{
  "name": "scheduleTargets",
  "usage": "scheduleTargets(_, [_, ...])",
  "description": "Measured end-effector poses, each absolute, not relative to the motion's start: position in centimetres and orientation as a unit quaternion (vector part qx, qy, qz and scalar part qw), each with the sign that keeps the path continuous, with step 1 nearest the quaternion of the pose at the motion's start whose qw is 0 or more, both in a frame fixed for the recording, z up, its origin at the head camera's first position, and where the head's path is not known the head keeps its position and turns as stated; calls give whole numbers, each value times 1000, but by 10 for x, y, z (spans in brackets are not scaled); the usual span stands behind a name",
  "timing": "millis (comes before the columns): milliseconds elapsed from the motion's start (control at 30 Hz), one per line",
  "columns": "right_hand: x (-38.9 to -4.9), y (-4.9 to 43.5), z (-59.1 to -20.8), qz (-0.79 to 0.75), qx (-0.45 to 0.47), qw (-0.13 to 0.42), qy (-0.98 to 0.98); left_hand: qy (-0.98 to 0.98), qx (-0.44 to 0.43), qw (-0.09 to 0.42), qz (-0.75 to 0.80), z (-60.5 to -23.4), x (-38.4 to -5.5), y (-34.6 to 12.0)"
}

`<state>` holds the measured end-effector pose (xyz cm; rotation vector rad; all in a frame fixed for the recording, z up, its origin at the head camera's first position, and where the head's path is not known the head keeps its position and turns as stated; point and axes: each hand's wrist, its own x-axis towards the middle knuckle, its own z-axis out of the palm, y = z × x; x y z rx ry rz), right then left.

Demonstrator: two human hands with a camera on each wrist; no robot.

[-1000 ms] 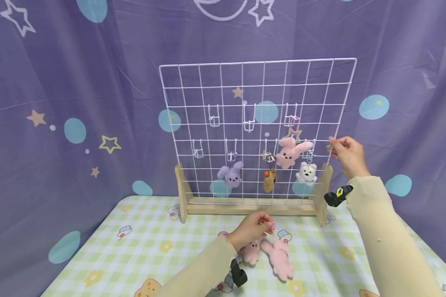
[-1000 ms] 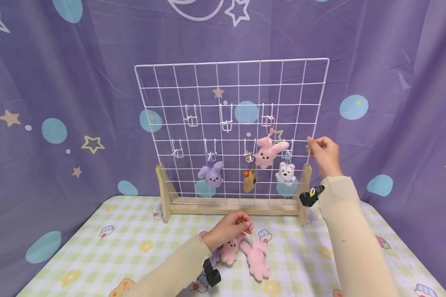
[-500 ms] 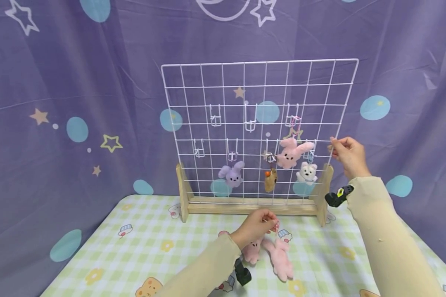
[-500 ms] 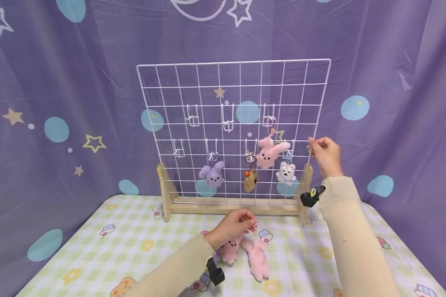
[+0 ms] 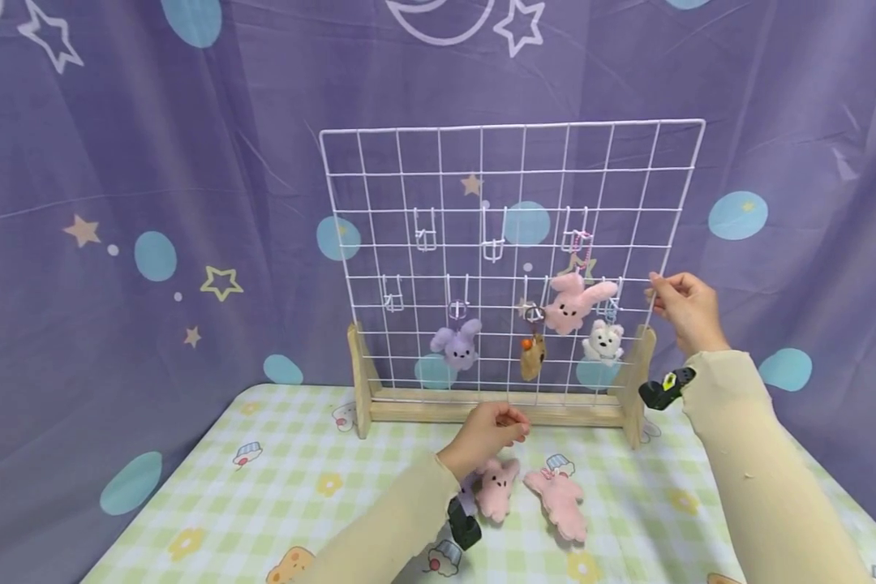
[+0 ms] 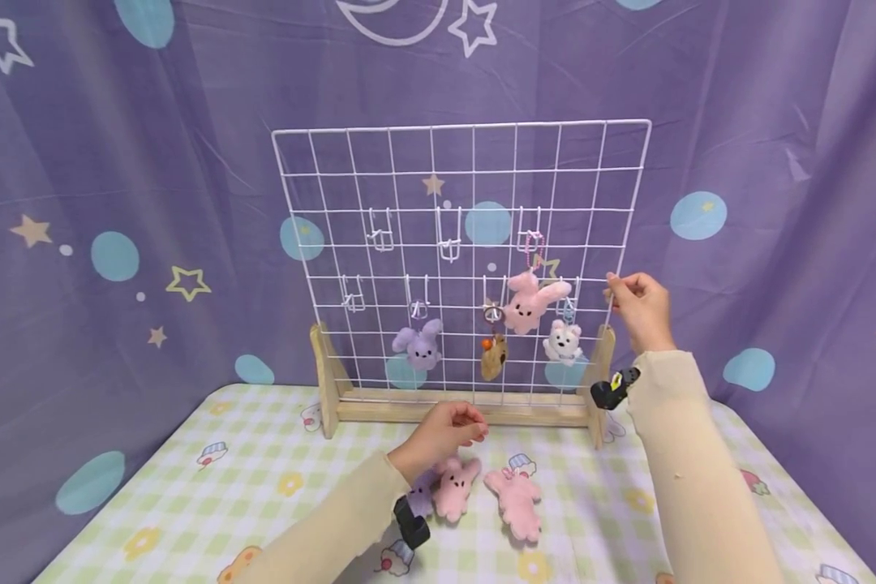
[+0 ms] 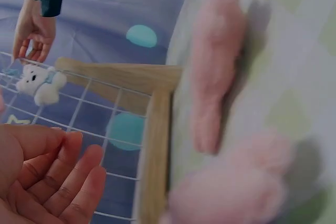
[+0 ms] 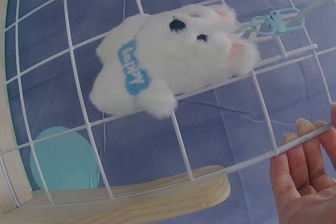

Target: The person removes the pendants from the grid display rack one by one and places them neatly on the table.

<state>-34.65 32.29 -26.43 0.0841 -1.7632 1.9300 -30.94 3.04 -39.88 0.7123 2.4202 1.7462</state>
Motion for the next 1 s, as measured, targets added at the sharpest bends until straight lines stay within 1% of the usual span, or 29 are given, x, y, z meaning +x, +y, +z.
scheduleTargets(133, [-346, 322, -264, 716, 35, 261, -646, 788, 248, 18, 563, -381, -310, 27])
scheduleTargets(267, [-347, 321, -264, 720, 38, 261, -642, 786, 262, 4, 560, -348, -296, 23])
scheduleTargets(367, [-347, 321, -264, 716, 34, 261, -646, 782, 267, -2, 564, -333, -299, 23])
scheduleTargets(500, [-347, 321, -264, 714, 30, 262, -648, 778, 273, -14, 566, -321, -315, 29])
scheduleTargets(800, [-349, 321, -265, 718, 31, 264, -643, 755, 299, -56, 581, -262, -317, 48])
scheduleTargets(1000, [-347, 321, -264, 722, 29, 263, -640, 751, 292, -93, 585, -238, -325, 58])
